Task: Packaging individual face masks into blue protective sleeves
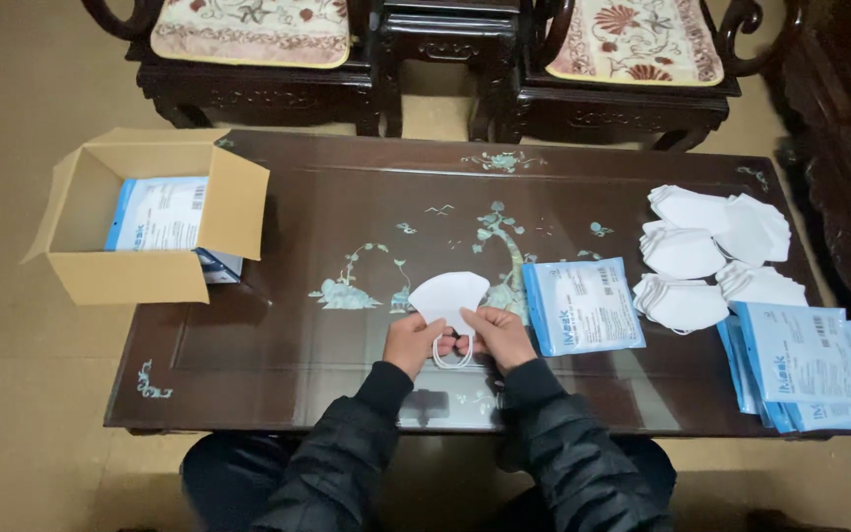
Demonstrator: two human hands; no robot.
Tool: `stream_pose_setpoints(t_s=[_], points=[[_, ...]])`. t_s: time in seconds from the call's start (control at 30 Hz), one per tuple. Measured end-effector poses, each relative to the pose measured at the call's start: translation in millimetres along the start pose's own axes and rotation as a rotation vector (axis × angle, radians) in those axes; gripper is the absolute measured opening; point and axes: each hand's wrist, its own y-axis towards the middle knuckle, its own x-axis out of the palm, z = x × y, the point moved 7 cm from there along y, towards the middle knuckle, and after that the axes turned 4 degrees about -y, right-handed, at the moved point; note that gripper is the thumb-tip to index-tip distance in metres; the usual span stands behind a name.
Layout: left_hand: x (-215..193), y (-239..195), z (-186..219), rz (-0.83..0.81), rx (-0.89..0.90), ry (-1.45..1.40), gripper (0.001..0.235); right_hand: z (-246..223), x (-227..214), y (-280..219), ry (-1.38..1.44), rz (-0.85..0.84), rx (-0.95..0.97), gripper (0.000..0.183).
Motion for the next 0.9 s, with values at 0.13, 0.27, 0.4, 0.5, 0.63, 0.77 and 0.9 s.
stream_pose_setpoints(t_s=[0.13, 0.27, 0.4, 0.5, 0.63, 0.77, 0.9], points=[[-2.9, 1.1, -0.9, -0.002, -0.01, -0.013, 0.033, -13.1, 9.3, -16.3, -0.018, -0.034, -0.031, 0.016], [-3.4, -3.7, 2.0, -0.014, -0.021, -0.047, 0.029, -12.1, 7.4, -16.3, -0.027, -0.032, -0.034, 0.015], [-5.2, 6.3, -4.9, -0.041, -0.01, -0.068, 0.031, -7.0, 2.3, -12.8, -0.01, -0.035, -0.042, 0.012], [-1.8, -12.9, 10.2, -0.03, -0.016, -0.08, 0.031, -20.5, 8.9, -26.9, -0.005, -0.032, -0.045, 0.007], [-2.5, -10.2, 5.9, -0.04, -0.031, -0.062, 0.032, -35.2, 11.4, -38.5, 0.133, -0.041, 0.018, 0.007], [-18.3, 13.9, -13.7, 0.015, 0.055, -0.124, 0.027, -12.0, -3.5, -12.4, 0.074, -0.035, -0.063, 0.027], [24.7, -57.4, 43.6, -0.061, -0.168, -0.548, 0.068, -3.1, -9.1, -4.6, 0.056, 0.101, -0.042, 0.034]])
